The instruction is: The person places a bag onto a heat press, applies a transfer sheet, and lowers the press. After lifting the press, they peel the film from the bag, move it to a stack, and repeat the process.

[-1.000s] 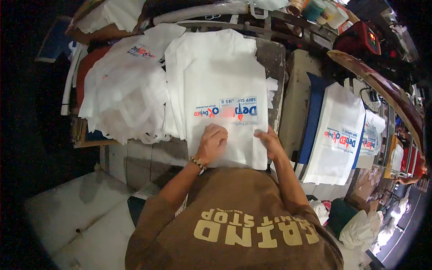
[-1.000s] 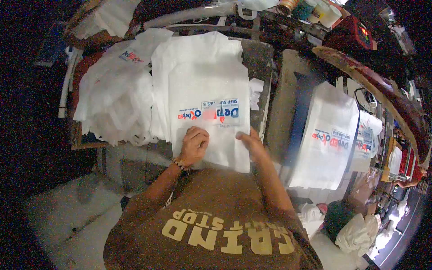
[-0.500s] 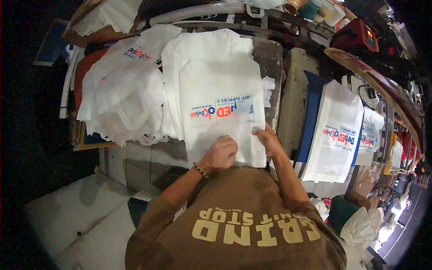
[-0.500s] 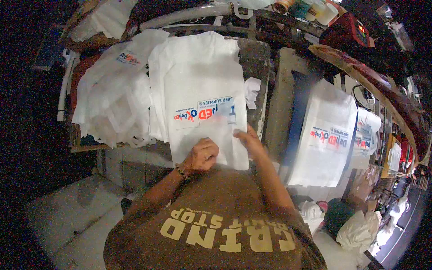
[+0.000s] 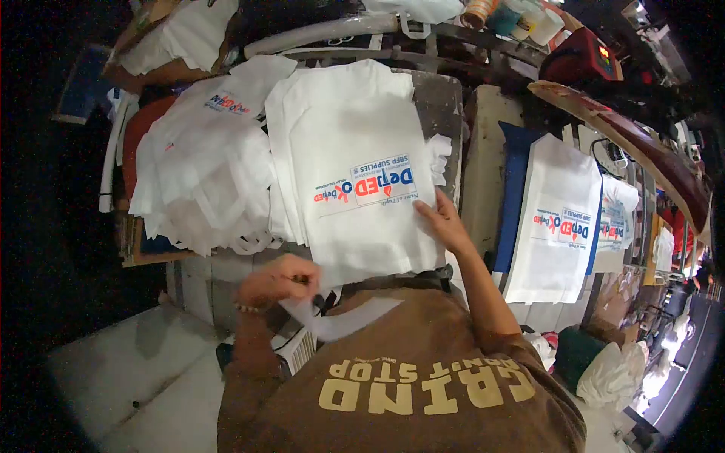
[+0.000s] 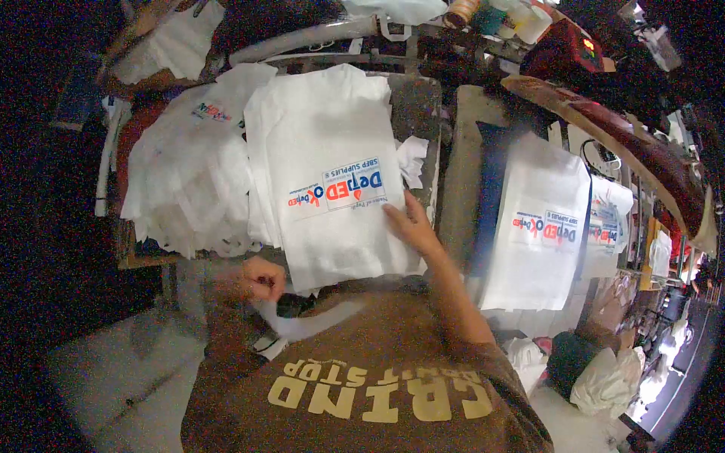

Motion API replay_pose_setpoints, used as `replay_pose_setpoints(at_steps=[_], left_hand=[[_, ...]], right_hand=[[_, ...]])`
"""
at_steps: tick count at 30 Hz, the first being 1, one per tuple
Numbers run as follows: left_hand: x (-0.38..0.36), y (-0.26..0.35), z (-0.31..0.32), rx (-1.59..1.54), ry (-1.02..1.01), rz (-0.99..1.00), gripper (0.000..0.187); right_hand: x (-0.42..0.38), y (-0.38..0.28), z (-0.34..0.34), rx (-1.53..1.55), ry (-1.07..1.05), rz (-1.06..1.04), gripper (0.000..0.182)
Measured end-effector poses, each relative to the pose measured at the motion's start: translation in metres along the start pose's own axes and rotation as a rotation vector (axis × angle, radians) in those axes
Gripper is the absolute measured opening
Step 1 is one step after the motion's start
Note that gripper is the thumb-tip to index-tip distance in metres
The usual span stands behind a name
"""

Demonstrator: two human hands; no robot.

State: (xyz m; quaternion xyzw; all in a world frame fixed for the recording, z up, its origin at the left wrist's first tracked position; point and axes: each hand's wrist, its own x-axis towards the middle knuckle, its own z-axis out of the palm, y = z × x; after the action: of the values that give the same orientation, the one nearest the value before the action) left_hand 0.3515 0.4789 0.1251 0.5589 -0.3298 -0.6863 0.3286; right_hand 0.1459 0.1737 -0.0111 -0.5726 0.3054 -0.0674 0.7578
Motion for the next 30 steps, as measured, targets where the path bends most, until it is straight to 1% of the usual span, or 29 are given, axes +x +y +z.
replay_pose_setpoints(at_steps=[1,2,3,4,5,6,7,9,10,11,12,13,15,16,17,18,19,20,22,24,25,26,27,30], left_hand=[[-0.007,-0.017,-0.01,0.084,0.06,-0.105,0.01],[-0.008,-0.039,-0.016,0.097,0.058,-0.095,0.01],[-0.003,-0.065,-0.02,0.276,0.031,-0.219,0.011],[0.001,-0.083,-0.022,0.464,0.008,-0.337,0.013],[0.006,-0.086,-0.021,0.489,-0.002,-0.319,0.013],[0.011,-0.091,-0.019,0.553,0.033,-0.35,0.017],[0.009,-0.097,-0.021,0.622,0.063,-0.374,0.02],[0.011,-0.192,-0.056,0.978,0.175,-0.412,0.031],[-0.001,-0.166,-0.055,1.04,0.127,-0.494,0.036],[-0.018,-0.135,-0.046,1.106,0.082,-0.578,0.042],[-0.012,-0.161,-0.048,1.072,0.109,-0.62,0.043],[-0.004,-0.186,-0.052,1.032,0.133,-0.668,0.044],[0.014,-0.206,-0.052,1.035,0.081,-0.666,0.043],[0.024,-0.209,-0.051,1.048,0.056,-0.661,0.043],[0.039,-0.213,-0.049,1.066,0.034,-0.646,0.043],[0.072,-0.219,-0.049,1.076,0.015,-0.644,0.042],[0.083,-0.21,-0.04,1.092,-0.005,-0.636,0.042],[0.096,-0.203,-0.028,1.112,-0.032,-0.629,0.042],[0.129,-0.204,-0.005,1.11,-0.066,-0.613,0.041],[0.152,-0.204,0.023,1.105,-0.099,-0.621,0.041],[0.169,-0.198,0.038,1.09,-0.117,-0.63,0.04],[0.177,-0.196,0.05,1.071,-0.129,-0.634,0.04],[0.182,-0.19,0.064,1.068,-0.138,-0.649,0.04],[0.194,-0.17,0.106,1.029,-0.149,-0.703,0.039]], right_hand=[[-0.002,-0.009,0.006,-0.227,0.057,-0.121,0.048],[-0.005,-0.02,0.009,-0.455,0.121,-0.241,0.051],[-0.006,-0.035,0.007,-0.321,-0.028,-0.051,0.058],[-0.016,-0.053,0.011,-0.328,-0.007,-0.069,0.058],[-0.032,-0.072,0.015,-0.393,0.017,-0.259,0.061],[-0.051,-0.088,0.019,-0.465,0.047,-0.444,0.065],[-0.071,-0.106,0.026,-0.478,0.092,-0.452,0.065],[-0.113,-0.139,0.04,-0.555,0.243,-0.509,0.069],[-0.139,-0.151,0.041,-0.365,0.216,-0.437,0.064],[-0.176,-0.171,0.032,-0.47,0.181,-0.356,0.059],[-0.212,-0.179,0.014,-0.571,0.148,-0.266,0.055],[-0.242,-0.174,0.002,-0.568,0.217,-0.261,0.055],[-0.299,-0.144,-0.019,-0.245,0.502,-0.277,0.051],[-0.325,-0.134,-0.029,-0.239,0.566,-0.279,0.051],[-0.354,-0.12,-0.039,-0.185,0.687,-0.278,0.054],[-0.367,-0.078,-0.078,-0.124,0.814,-0.266,0.058],[-0.399,-0.064,-0.089,-0.07,0.943,-0.27,0.065],[-0.431,-0.036,-0.106,-0.076,1.072,-0.33,0.069],[-0.487,0.03,-0.158,-0.038,1.359,-0.396,0.068],[-0.552,0.112,-0.211,0.283,1.511,-0.482,0.07],[-0.579,0.17,-0.251,0.218,1.673,-0.411,0.068],[-0.607,0.217,-0.272,0.149,1.813,-0.347,0.067],[-0.63,0.237,-0.283,0.169,1.84,-0.339,0.067],[-0.683,0.295,-0.328,0.548,2.021,-0.631,0.065]])
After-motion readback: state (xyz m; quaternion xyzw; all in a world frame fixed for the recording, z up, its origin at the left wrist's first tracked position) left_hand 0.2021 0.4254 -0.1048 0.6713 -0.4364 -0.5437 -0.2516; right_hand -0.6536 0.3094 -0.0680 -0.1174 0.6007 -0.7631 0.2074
